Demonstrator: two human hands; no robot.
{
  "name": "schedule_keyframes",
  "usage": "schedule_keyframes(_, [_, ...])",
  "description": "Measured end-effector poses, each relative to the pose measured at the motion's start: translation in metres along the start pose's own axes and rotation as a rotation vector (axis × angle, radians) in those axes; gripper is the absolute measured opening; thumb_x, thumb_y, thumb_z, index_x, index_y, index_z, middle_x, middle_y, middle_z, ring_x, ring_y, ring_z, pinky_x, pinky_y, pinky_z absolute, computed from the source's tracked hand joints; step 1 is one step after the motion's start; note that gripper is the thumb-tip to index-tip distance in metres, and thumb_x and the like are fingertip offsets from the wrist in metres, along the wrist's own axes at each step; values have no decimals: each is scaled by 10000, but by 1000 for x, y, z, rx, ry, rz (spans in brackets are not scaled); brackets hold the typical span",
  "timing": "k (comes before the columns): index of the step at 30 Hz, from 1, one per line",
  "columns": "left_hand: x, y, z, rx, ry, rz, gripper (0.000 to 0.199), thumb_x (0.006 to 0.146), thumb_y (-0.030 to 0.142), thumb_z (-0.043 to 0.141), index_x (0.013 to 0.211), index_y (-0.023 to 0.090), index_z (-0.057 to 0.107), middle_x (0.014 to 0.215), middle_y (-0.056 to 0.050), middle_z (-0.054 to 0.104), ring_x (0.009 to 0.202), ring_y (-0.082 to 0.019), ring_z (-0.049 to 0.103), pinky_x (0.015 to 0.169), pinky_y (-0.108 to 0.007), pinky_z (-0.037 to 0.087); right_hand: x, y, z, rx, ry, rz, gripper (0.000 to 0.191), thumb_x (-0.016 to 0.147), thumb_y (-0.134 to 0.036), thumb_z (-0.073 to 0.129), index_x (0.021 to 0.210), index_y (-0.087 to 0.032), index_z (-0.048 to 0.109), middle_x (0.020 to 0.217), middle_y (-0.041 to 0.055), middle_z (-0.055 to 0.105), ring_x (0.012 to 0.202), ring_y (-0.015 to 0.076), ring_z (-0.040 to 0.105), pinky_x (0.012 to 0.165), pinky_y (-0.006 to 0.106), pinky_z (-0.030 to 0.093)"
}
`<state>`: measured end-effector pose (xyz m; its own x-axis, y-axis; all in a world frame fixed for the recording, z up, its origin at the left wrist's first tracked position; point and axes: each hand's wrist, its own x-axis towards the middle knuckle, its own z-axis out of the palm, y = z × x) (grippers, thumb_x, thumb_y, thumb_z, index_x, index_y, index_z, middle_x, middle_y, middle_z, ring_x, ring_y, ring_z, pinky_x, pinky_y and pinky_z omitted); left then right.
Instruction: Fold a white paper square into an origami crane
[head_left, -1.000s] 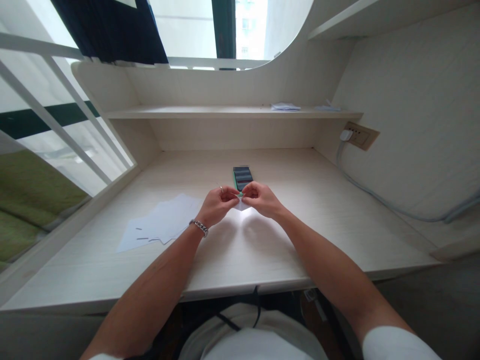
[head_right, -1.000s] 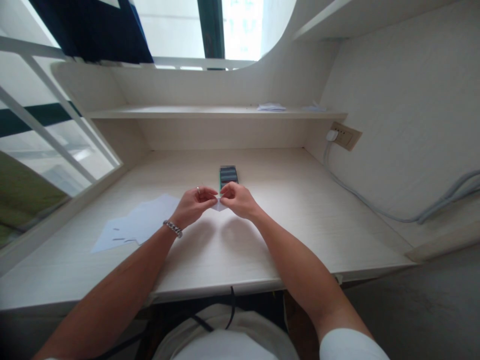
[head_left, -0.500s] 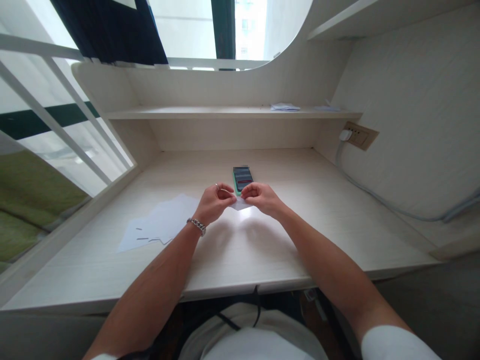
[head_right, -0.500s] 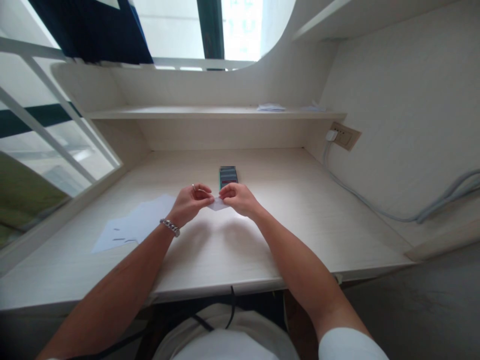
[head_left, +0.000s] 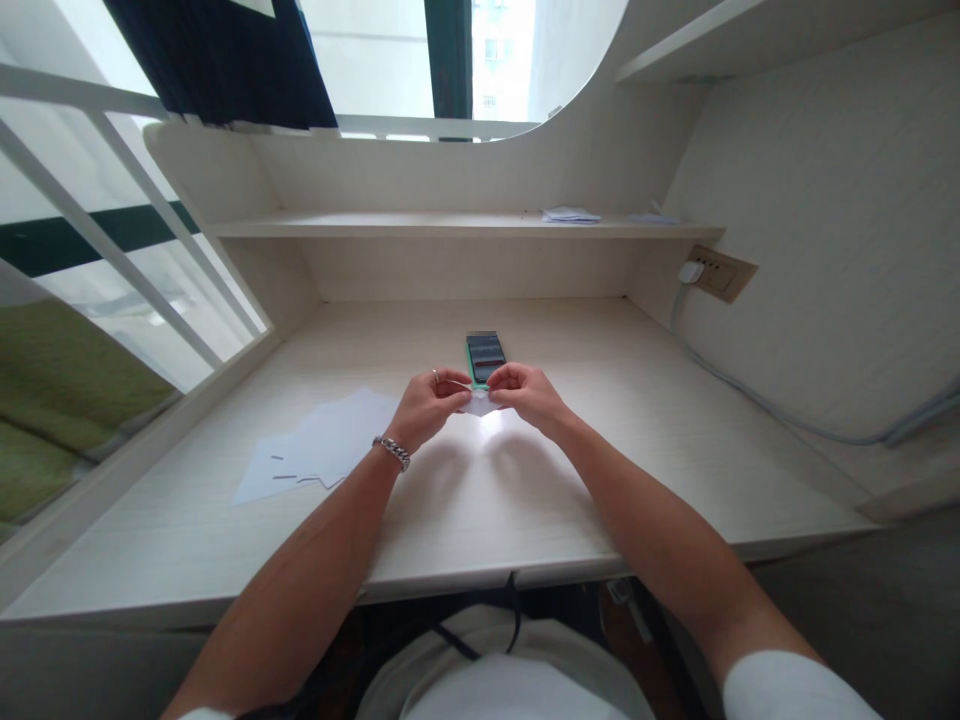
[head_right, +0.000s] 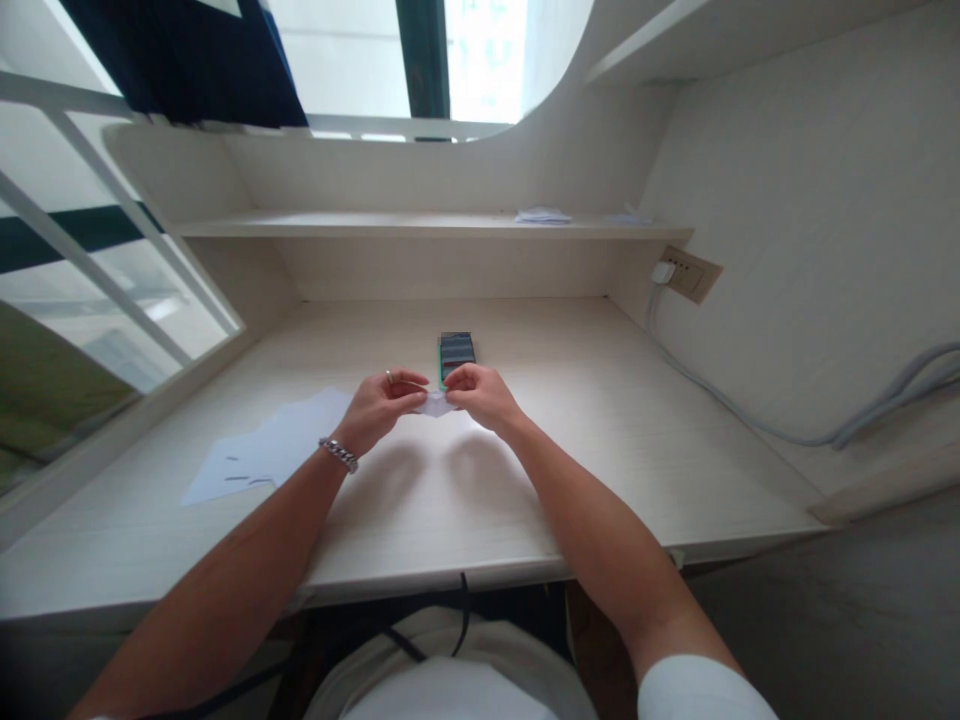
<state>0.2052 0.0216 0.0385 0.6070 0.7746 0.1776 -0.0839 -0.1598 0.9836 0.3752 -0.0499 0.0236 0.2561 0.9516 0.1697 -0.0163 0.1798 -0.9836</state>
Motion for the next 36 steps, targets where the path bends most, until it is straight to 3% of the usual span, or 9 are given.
schedule_keyframes(6, [1, -3, 0, 1, 13, 29, 310, 582, 228, 809, 833, 119, 662, 694, -55, 722, 640, -169, 680, 646, -304, 549, 1, 0, 0, 26, 16, 49, 185, 546, -136, 645, 728, -166, 658, 684, -2, 667, 638, 136, 615, 589, 269, 517])
schedule_keyframes(10, [3, -5, -2, 34, 76, 35, 318, 594, 241, 803, 855, 121, 667, 711, -65, 731, 655, -180, 688, 646, -303, 545, 4, 0, -2, 18, 107, 35, 180, 592, -127, 601, 760, -171, 649, 724, 11, 694, 695, 145, 646, 635, 280, 538])
schedule_keyframes(15, [4, -7, -2, 41, 155, 60, 296, 607, 233, 793, 854, 127, 668, 719, -60, 731, 674, -177, 689, 651, -296, 545, 2, -2, -3, 18, 131, 10, 192, 651, -251, 718, 815, -174, 654, 780, 30, 708, 673, 138, 652, 601, 267, 534])
schedule_keyframes(19, [3, -5, 1, 19, 144, 59, 308, 602, 237, 803, 856, 123, 670, 718, -60, 729, 670, -175, 686, 656, -300, 550, 2, 1, -1, 27, 67, 4, 310, 584, -327, 812, 796, -166, 653, 703, 8, 683, 614, 128, 640, 600, 275, 540])
schedule_keyframes(23, [2, -2, 2, -8, 150, 39, 344, 595, 255, 820, 870, 121, 663, 718, -58, 729, 672, -175, 687, 661, -309, 562, 5, 7, -3, 48, 94, 10, 356, 597, -398, 813, 816, -175, 641, 657, 7, 669, 578, 148, 640, 612, 325, 560])
schedule_keyframes(25, [2, -4, 1, -3, 168, 49, 346, 607, 268, 819, 878, 123, 661, 732, -64, 733, 689, -181, 692, 665, -312, 566, 4, 7, -4, -23, 172, -60, 319, 651, -406, 782, 834, -183, 646, 708, 27, 681, 633, 169, 655, 651, 352, 566])
schedule_keyframes(29, [5, -13, 0, 96, 258, 137, 292, 652, 286, 797, 865, 130, 673, 770, -77, 736, 730, -191, 702, 693, -310, 568, -5, -2, -1, -364, 384, -334, 181, 791, -370, 676, 853, -202, 701, 874, 67, 694, 777, 198, 651, 792, 382, 538])
schedule_keyframes(33, [4, -17, 4, 219, 311, 227, 254, 705, 317, 764, 868, 140, 683, 814, -78, 738, 745, -183, 705, 725, -298, 569, -10, -2, 11, -426, 238, -311, 185, 806, -344, 659, 880, -203, 753, 908, 78, 721, 790, 203, 656, 777, 361, 528])
schedule_keyframes(36, [-1, -14, 7, 311, 298, 276, 250, 734, 359, 747, 861, 149, 698, 839, -77, 743, 740, -183, 706, 710, -291, 569, -7, 5, 19, -282, 131, -212, 275, 788, -362, 665, 974, -181, 754, 947, 83, 736, 844, 203, 665, 784, 353, 529])
